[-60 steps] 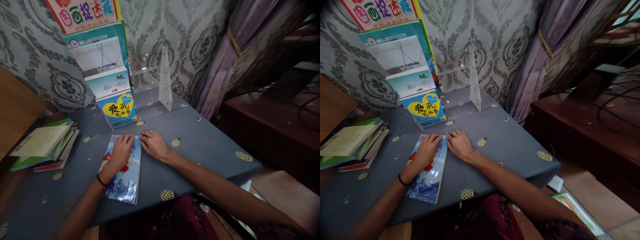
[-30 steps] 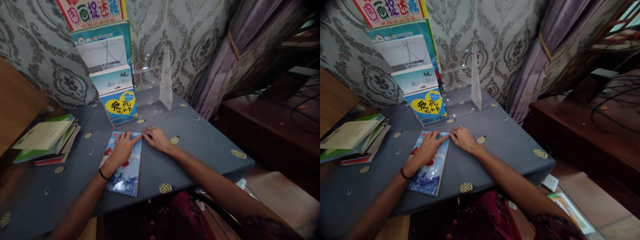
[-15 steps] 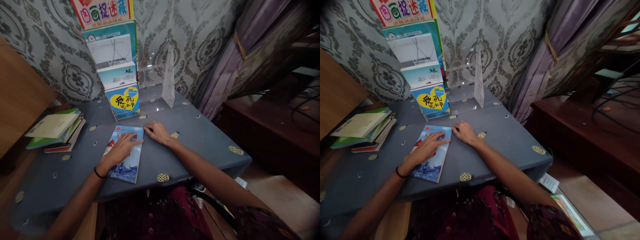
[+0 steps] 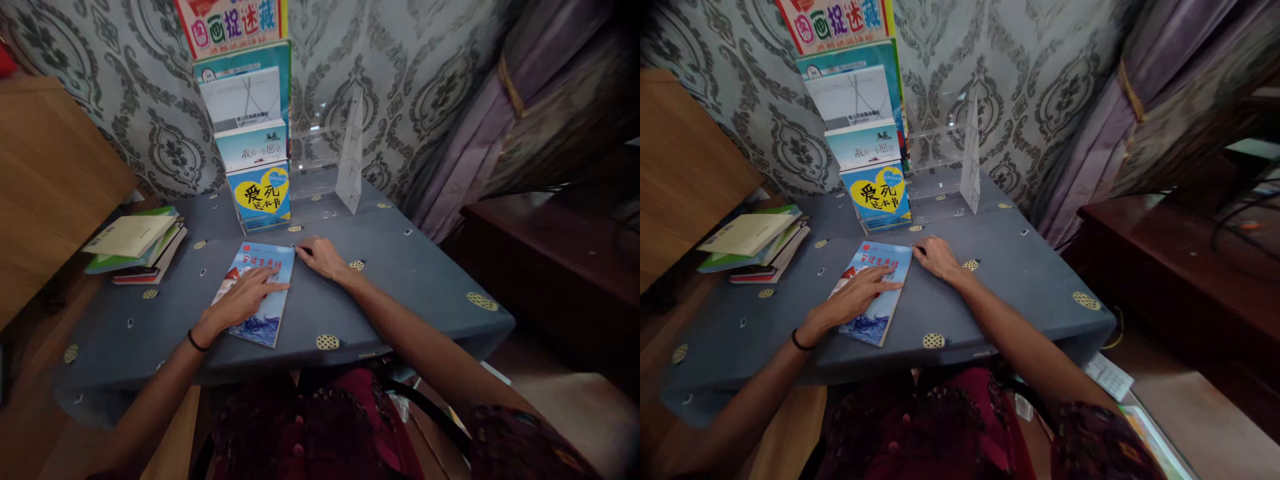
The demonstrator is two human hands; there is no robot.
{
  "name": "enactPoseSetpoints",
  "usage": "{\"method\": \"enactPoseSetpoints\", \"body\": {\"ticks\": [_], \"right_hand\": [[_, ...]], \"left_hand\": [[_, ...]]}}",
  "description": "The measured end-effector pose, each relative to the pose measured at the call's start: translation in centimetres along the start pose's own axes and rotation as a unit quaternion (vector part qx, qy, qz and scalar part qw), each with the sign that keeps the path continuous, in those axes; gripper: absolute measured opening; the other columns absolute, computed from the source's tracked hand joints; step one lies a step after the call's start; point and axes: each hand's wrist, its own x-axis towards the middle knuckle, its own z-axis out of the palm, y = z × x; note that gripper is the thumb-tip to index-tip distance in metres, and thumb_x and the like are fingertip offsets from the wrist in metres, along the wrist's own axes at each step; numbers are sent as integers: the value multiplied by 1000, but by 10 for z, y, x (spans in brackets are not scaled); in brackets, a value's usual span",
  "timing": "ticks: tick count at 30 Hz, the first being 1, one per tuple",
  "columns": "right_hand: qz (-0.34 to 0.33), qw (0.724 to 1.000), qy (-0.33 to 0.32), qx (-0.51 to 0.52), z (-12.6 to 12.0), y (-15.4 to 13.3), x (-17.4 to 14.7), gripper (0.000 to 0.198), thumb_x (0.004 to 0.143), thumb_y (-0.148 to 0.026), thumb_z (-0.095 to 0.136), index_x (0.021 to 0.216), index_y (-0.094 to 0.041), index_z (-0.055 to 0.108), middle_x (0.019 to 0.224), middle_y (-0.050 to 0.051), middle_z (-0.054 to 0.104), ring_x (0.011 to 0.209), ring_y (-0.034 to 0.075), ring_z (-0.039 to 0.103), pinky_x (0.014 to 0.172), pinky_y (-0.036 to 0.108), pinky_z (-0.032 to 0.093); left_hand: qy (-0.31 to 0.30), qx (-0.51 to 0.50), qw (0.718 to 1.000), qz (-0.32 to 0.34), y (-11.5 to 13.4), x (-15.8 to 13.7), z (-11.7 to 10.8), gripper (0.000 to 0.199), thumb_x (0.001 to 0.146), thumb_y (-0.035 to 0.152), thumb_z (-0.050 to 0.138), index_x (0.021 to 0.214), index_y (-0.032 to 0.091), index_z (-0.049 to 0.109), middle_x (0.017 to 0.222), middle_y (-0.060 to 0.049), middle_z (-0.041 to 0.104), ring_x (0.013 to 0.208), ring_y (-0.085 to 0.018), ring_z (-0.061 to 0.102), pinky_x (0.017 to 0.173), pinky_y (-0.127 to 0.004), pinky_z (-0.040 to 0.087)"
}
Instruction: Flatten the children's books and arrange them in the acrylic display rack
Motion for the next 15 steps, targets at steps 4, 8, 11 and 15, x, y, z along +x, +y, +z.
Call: {"method": "enactPoseSetpoints", "body": {"ticks": [4,8,11,15], "right_hand": [[-9,1000,-10,-18,-2,-1,0,28,98,-23,49,86,-17,73,90,8,76,87,22,63,74,29,40],[-9,1000,-8,-15,-3,0,1,29,98,-24,48,82,-18,72,87,8,75,82,21,61,73,29,39],[-11,1000,-9,-8,-3,0,1,29,98,-23,48,82,-17,72,89,8,75,83,21,62,73,29,38],[-13,1000,-10,-8,-3,1,1,29,98,-22,48,83,-17,72,90,8,75,83,21,62,73,29,39]], "left_hand": [[31,-32,999,16,3,-8,-2,58,90,-4,41,128,31,67,146,-6,58,138,-22,52,114,-51,44],[40,-43,998,20,2,-10,-1,56,90,-3,43,127,31,68,144,-6,59,136,-23,53,113,-52,45],[31,-43,998,25,1,-10,0,51,93,0,43,126,30,68,144,-7,59,137,-22,52,113,-52,45],[39,-35,998,30,1,-13,4,51,93,-1,42,126,29,68,146,-8,57,141,-23,48,113,-53,44]]}}
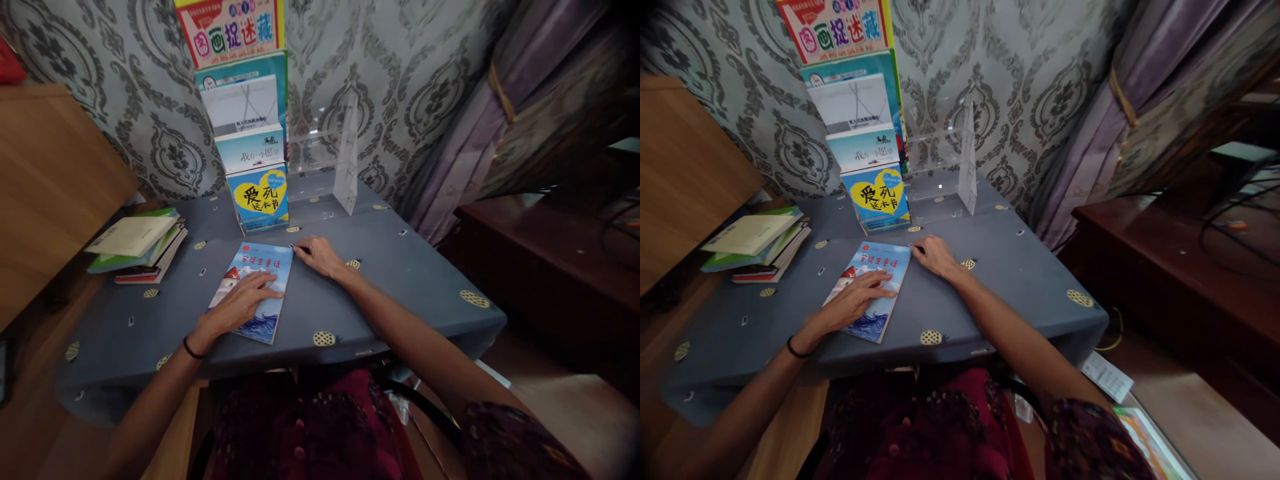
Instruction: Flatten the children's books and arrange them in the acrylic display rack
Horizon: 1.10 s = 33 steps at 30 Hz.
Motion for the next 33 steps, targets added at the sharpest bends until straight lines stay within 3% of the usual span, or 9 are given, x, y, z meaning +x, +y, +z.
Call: {"method": "enactPoseSetpoints", "body": {"ticks": [9,21,33], "right_hand": [[0,1000,-3,-11,1,1,0,31,98,-25,46,84,-16,72,89,9,74,84,21,61,72,30,38],[7,1000,-4,-16,2,0,2,33,96,-27,46,79,-17,72,80,7,71,72,19,55,65,30,32],[-1,1000,-10,-16,1,-3,1,34,96,-26,44,82,-16,73,85,10,73,75,20,57,65,31,33]], "left_hand": [[12,0,1000,8,13,-17,4,61,84,-8,45,127,28,67,141,-8,60,135,-24,52,110,-53,47],[1,-30,999,17,35,-35,-7,58,85,-6,41,120,27,72,138,-7,63,132,-22,56,110,-52,49],[-13,-32,999,-10,58,-55,-16,59,82,-9,42,118,29,70,136,-5,64,131,-19,56,108,-49,50]]}}
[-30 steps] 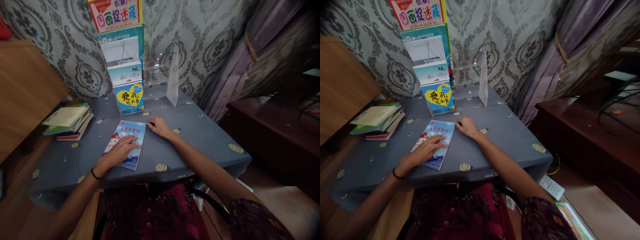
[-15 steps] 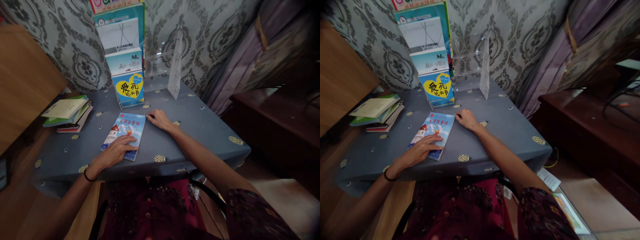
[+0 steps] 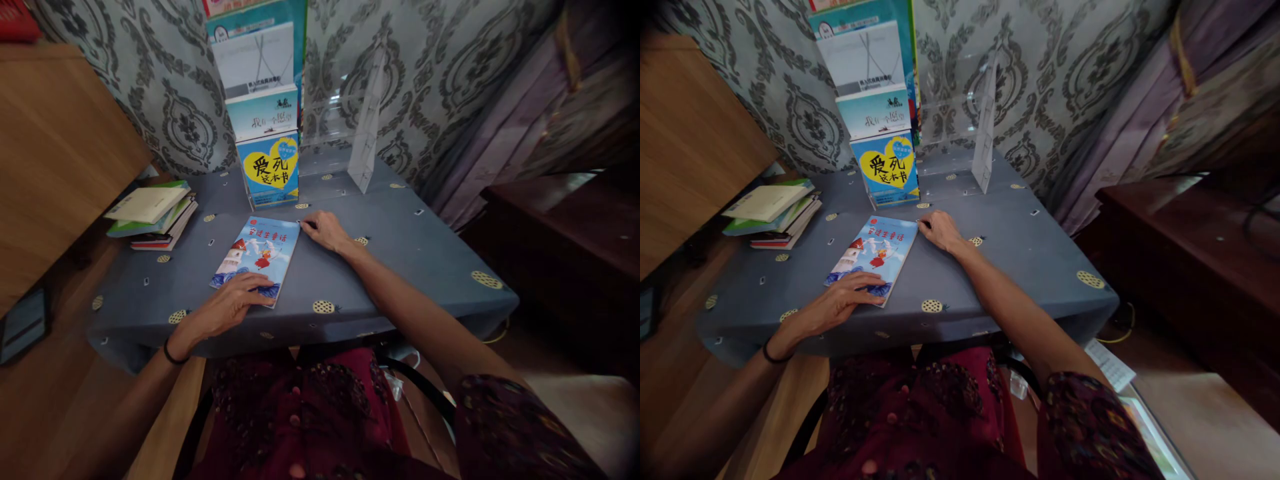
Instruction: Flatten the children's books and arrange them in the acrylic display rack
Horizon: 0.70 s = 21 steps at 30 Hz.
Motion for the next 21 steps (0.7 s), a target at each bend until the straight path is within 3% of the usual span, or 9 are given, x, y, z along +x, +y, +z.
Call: {"method": "enactPoseSetpoints", "body": {"ticks": [14,18,21], "right_hand": [[-3,1000,-4,1,2,3,1,32,97,-25,47,98,-17,77,95,10,77,82,21,64,68,29,38],[0,1000,-8,-5,3,4,1,31,97,-24,48,98,-17,77,95,10,77,83,21,65,69,29,39],[-2,1000,-7,0,3,4,0,30,98,-25,48,98,-17,77,95,10,78,82,22,66,70,29,41]], "left_hand": [[9,-44,999,-13,2,-12,1,52,90,-2,39,117,28,72,134,-5,65,128,-19,58,107,-48,49],[19,-60,997,-45,-16,-9,-5,46,95,4,39,113,29,74,129,-4,68,120,-18,63,105,-44,51],[81,-16,992,-94,-44,-1,-7,39,99,12,41,121,24,71,133,-8,66,126,-22,59,109,-48,47]]}}
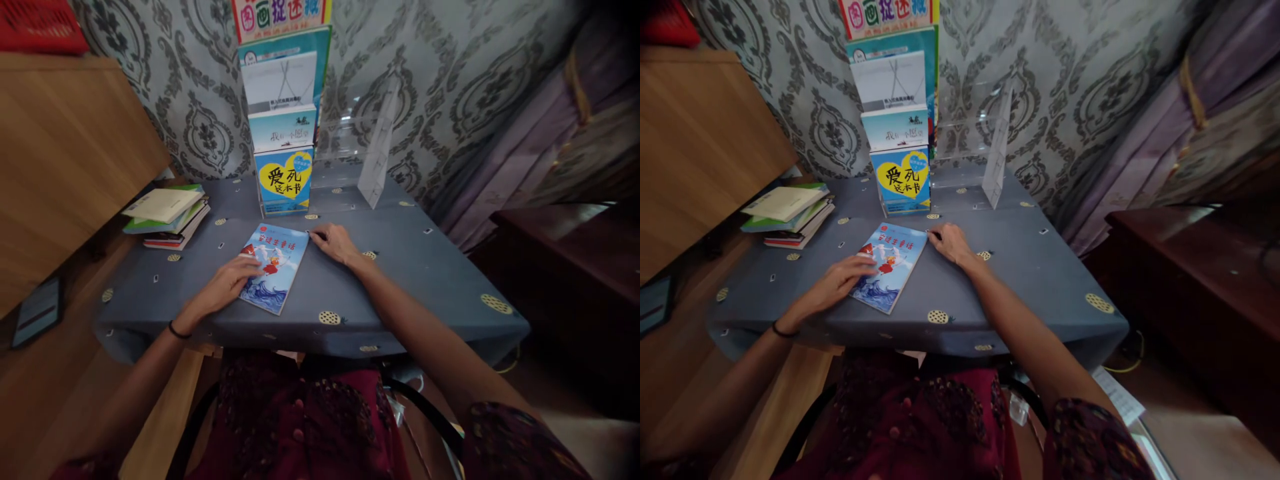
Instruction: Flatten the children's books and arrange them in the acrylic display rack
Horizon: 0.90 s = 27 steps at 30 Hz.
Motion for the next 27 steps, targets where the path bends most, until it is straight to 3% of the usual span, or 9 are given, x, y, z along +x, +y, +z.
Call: {"method": "enactPoseSetpoints", "body": {"ticks": [3,6,9,13,19,23,27], "right_hand": [[-7,1000,9,-1,1,-1,-1,29,98,-25,49,100,-18,77,100,10,78,90,23,67,79,31,45],[-31,999,38,-6,4,-8,-9,29,98,-23,49,102,-16,77,110,13,76,104,27,66,95,39,47],[-88,994,64,3,9,-24,-30,32,100,-25,47,102,-16,78,120,16,73,111,30,64,100,49,47],[-203,978,29,36,15,-52,-69,32,101,-29,48,117,-19,75,123,13,73,117,28,65,106,54,47],[-278,960,0,42,20,-85,-110,36,101,-26,50,132,-20,67,128,12,72,125,27,63,111,53,47],[-305,950,-33,54,24,-106,-120,42,100,-24,52,141,-22,60,133,12,69,131,26,59,112,52,48],[-331,938,-85,56,25,-126,-109,43,100,-28,54,142,-21,58,138,10,66,136,24,54,115,50,45]], "left_hand": [[49,48,997,-39,-28,15,5,38,101,20,41,130,18,66,137,-12,63,130,-25,55,113,-52,43],[54,74,994,-56,-50,27,14,38,102,26,42,130,18,66,136,-12,63,127,-25,57,112,-50,43],[57,67,994,-58,-63,29,22,37,103,28,41,130,21,66,138,-10,61,127,-23,56,111,-47,44],[65,51,995,-52,-67,27,26,37,104,27,40,131,22,65,139,-10,60,128,-23,55,112,-47,43],[72,48,995,-48,-67,26,29,38,104,25,40,132,18,64,139,-12,60,127,-24,55,112,-48,42],[83,45,995,-43,-71,27,33,36,102,21,42,130,19,65,138,-12,61,126,-23,55,112,-46,43],[87,37,994,-51,-71,27,35,35,102,22,44,130,22,66,138,-9,61,126,-22,55,111,-46,43]]}}
